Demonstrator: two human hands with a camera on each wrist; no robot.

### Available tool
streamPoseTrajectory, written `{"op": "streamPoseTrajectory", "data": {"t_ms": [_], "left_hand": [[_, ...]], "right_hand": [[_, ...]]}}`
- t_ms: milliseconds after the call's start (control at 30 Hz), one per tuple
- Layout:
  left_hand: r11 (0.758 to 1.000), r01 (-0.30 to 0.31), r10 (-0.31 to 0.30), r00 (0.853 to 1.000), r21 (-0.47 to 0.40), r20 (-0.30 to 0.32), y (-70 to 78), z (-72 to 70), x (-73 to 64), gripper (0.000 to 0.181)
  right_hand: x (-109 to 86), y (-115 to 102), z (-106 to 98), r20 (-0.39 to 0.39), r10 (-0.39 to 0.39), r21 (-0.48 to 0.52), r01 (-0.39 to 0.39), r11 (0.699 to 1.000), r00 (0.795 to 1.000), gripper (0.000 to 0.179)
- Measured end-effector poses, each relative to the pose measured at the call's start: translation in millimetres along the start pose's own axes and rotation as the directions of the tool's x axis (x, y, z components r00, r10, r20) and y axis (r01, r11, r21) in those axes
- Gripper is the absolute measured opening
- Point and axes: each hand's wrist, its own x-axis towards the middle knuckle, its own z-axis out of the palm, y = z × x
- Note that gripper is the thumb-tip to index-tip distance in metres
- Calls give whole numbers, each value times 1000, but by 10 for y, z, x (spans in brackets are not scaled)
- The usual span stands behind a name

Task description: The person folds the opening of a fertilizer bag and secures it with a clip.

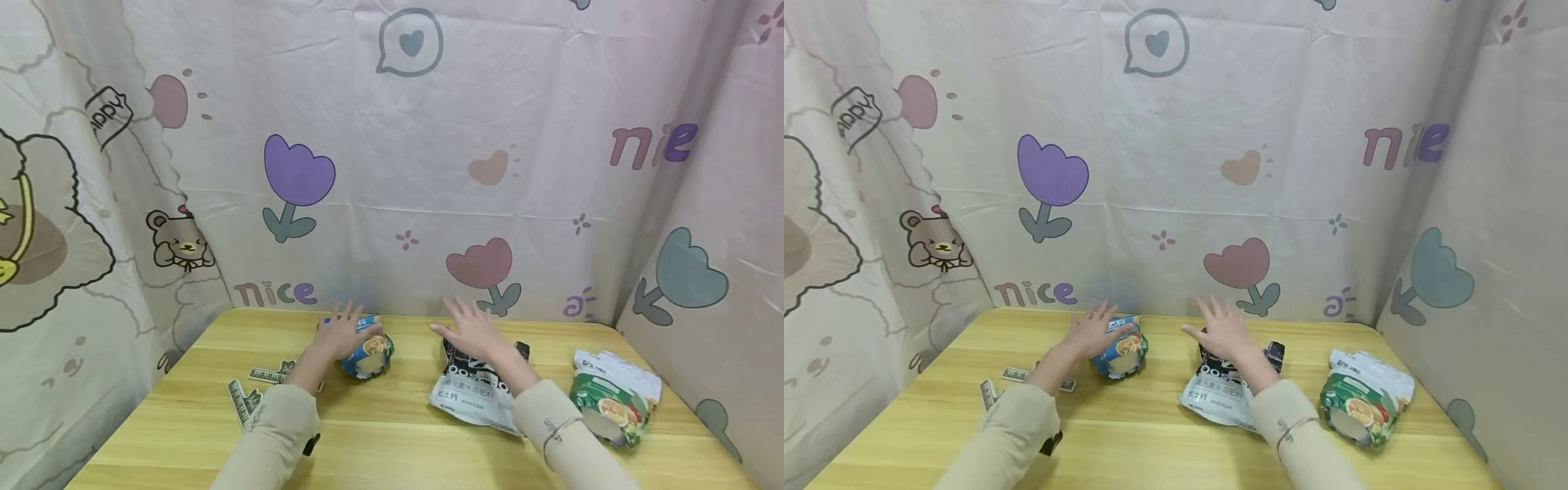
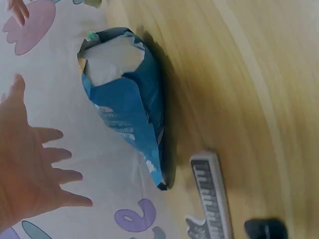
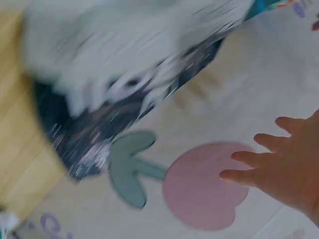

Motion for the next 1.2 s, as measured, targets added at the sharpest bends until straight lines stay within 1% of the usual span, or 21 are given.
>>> {"op": "streamPoseTrajectory", "data": {"t_ms": [133, 200, 233, 300, 333, 433, 500, 600, 667, 733, 800, 833, 867, 933, 1000, 1033, 1067, 1100, 1133, 1167, 1200], "left_hand": [[984, 56, -59, 998, -167, -14, 6, 31, -3, 70], [958, 88, -98, 995, -272, -23, 15, 50, -11, 68], [935, 107, -123, 992, -339, -26, 22, 60, -14, 68], [871, 153, -186, 982, -466, -26, 29, 86, -15, 67], [829, 178, -224, 974, -530, -22, 34, 99, -16, 67], [669, 248, -337, 942, -701, 12, 37, 146, -14, 68], [567, 278, -391, 919, -775, 44, 36, 185, -19, 70], [448, 294, -442, 894, -844, 77, 31, 254, -28, 71], [391, 290, -469, 879, -874, 82, 20, 312, -36, 73], [365, 286, -494, 866, -886, 76, 24, 358, -52, 73], [335, 273, -527, 847, -902, 61, 34, 398, -66, 76], [338, 269, -549, 834, -902, 43, 41, 415, -72, 76], [324, 260, -569, 822, -909, 32, 47, 429, -75, 77], [307, 277, -627, 778, -910, 25, 55, 448, -87, 77], [220, 247, -663, 748, -944, 41, 48, 469, -85, 77], [190, 249, -680, 731, -950, 56, 43, 477, -91, 76], [146, 240, -688, 721, -960, 75, 36, 485, -95, 75], [119, 242, -696, 712, -963, 93, 32, 490, -100, 75], [86, 230, -694, 712, -970, 107, 25, 497, -104, 74], [43, 206, -682, 721, -978, 122, 19, 507, -100, 74], [35, 208, -680, 722, -977, 129, 12, 517, -98, 73]], "right_hand": [[105, -233, 46, 5, -14, 115, 13, 993, 1000, 73], [153, -341, 93, 1, -13, 177, 13, 984, 1000, 71], [173, -393, 119, -2, -9, 212, 10, 977, 1000, 70], [207, -492, 175, -7, 3, 288, -1, 958, 1000, 67], [217, -543, 200, -6, 11, 332, -8, 943, 1000, 65], [232, -698, 264, 5, 53, 475, -49, 879, 999, 62], [238, -794, 314, 24, 94, 563, -91, 821, 995, 61], [241, -913, 400, 90, 163, 697, -179, 695, 983, 61], [250, -980, 471, 133, 203, 749, -232, 621, 970, 60], [267, -1034, 553, 165, 230, 781, -269, 563, 959, 59], [287, -1073, 647, 189, 249, 793, -298, 532, 950, 59], [300, -1091, 695, 195, 262, 798, -308, 517, 945, 60], [312, -1107, 736, 206, 271, 808, -320, 494, 940, 63], [336, -1130, 817, 235, 295, 824, -351, 445, 926, 70], [360, -1146, 874, 255, 316, 838, -372, 398, 914, 77], [371, -1150, 896, 265, 326, 845, -382, 375, 907, 79], [380, -1151, 914, 274, 335, 849, -390, 355, 901, 81], [390, -1150, 931, 280, 345, 853, -397, 339, 896, 82], [396, -1145, 948, 283, 352, 857, -400, 326, 892, 81], [398, -1141, 958, 282, 359, 858, -401, 321, 890, 79], [401, -1136, 969, 282, 366, 858, -404, 318, 887, 76]]}}
